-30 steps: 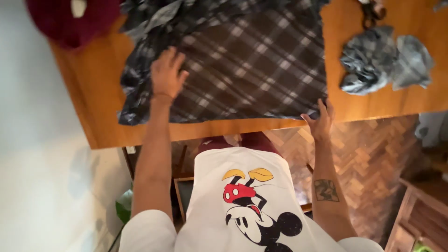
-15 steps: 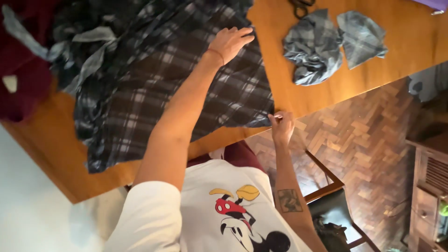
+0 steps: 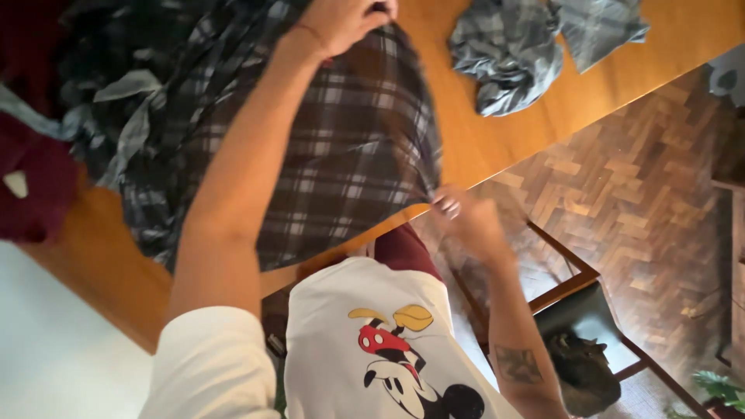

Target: Cutting pieces of plaid fabric using scissors on a workshop table.

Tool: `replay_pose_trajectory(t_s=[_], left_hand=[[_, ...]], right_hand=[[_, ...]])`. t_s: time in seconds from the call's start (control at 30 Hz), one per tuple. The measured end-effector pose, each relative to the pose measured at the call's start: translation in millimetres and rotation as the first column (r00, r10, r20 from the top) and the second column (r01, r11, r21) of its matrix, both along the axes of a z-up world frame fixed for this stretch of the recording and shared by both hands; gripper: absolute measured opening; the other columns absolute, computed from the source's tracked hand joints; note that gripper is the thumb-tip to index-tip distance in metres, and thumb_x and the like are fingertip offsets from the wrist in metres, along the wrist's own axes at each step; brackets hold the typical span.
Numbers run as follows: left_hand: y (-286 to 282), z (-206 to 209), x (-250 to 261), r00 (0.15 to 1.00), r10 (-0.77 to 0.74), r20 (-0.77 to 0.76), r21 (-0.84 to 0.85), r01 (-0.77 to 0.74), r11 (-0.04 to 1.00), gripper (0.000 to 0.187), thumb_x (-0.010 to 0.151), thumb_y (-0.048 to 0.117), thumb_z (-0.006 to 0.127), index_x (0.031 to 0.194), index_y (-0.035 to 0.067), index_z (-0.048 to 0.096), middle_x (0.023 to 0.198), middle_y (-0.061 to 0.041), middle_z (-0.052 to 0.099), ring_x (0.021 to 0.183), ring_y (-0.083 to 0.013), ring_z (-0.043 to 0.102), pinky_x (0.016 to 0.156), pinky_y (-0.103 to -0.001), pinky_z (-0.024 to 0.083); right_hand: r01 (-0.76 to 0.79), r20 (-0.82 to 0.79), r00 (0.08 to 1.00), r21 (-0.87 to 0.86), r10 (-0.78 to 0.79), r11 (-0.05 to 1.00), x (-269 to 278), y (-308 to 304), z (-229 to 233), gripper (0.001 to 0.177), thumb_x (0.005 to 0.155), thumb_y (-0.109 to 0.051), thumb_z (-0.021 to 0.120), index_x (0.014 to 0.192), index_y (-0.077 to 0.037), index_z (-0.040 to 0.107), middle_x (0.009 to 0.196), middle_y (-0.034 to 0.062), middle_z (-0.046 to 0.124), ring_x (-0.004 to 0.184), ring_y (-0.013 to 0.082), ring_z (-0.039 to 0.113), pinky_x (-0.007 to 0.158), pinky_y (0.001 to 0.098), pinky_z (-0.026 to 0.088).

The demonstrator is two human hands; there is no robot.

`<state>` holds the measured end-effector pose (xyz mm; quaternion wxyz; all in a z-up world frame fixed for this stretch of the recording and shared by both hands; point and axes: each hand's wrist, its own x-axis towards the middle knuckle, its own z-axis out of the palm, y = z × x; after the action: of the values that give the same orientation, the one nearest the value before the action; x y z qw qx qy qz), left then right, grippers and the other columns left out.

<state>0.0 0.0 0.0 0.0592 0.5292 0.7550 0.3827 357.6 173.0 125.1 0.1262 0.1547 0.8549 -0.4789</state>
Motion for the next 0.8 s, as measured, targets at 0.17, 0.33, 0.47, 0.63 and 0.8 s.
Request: replay_pose_trajectory(t_s=[0.17, 0.33, 0.47, 0.63, 0.8], left_hand=[[-164.7, 89.4, 15.9, 0.927, 0.2, 0.318, -0.329, -0.09, 0.94, 0.005, 0.107, 0.013, 0.071, 0.109, 0.009, 0.072, 0.074, -0.006, 0.064, 0.056, -0.0173, 0.06, 0.051, -0.037, 0.048], [-368.0, 73.0, 77.7, 0.944, 0.317, -0.088, -0.539, -0.312, 0.782, 0.007, 0.107, 0.015, 0.076, 0.107, 0.008, 0.077, 0.086, -0.011, 0.064, 0.075, -0.027, 0.063, 0.076, -0.042, 0.055], [-439.8, 65.3, 151.3, 0.79, 0.58, -0.201, -0.5, -0.591, 0.632, 0.008, 0.111, 0.013, 0.076, 0.119, 0.011, 0.076, 0.113, -0.014, 0.064, 0.093, -0.0337, 0.064, 0.083, -0.048, 0.053], [-431.2, 77.2, 255.8, 0.546, 0.834, -0.076, -0.285, -0.814, 0.507, 0.034, 0.1, 0.004, 0.071, 0.134, 0.008, 0.066, 0.129, -0.017, 0.058, 0.119, -0.038, 0.059, 0.101, -0.048, 0.05], [-410.4, 52.0, 375.8, 0.478, 0.876, -0.062, -0.335, -0.837, 0.433, 0.028, 0.094, 0.011, 0.077, 0.121, 0.009, 0.07, 0.125, -0.014, 0.061, 0.118, -0.0366, 0.058, 0.103, -0.047, 0.047]], right_hand=[[-0.518, -0.193, 0.852, -0.168, 0.487, 0.839, 17.8, -153.1, -28.5, 0.019, 0.089, -0.022, 0.068, 0.103, -0.012, 0.061, 0.084, 0.0143, 0.069, 0.069, 0.0306, 0.068, 0.064, 0.0395, 0.055], [-0.817, -0.174, 0.532, 0.149, 0.828, 0.556, 42.7, -337.4, -79.6, 0.04, 0.093, -0.015, 0.061, 0.132, -0.006, 0.056, 0.085, 0.0122, 0.072, 0.07, 0.0321, 0.072, 0.054, 0.046, 0.054], [-0.878, -0.123, 0.463, 0.069, 0.878, 0.473, 37.9, -395.5, -43.0, 0.042, 0.095, -0.028, 0.065, 0.131, -0.008, 0.057, 0.108, 0.0174, 0.07, 0.082, 0.0358, 0.072, 0.063, 0.0455, 0.058], [-0.801, -0.246, 0.425, -0.551, 0.871, 0.235, 69.9, -374.2, -70.0, 0.06, 0.099, -0.03, 0.069, 0.148, -0.003, 0.047, 0.131, 0.0227, 0.065, 0.123, 0.0357, 0.062, 0.103, 0.0456, 0.046], [-0.626, 0.032, 0.636, -0.562, 0.771, 0.54, 62.3, -284.2, -64.6, 0.031, 0.098, -0.025, 0.066, 0.124, -0.007, 0.066, 0.113, 0.0121, 0.075, 0.104, 0.025, 0.073, 0.09, 0.0363, 0.058]])
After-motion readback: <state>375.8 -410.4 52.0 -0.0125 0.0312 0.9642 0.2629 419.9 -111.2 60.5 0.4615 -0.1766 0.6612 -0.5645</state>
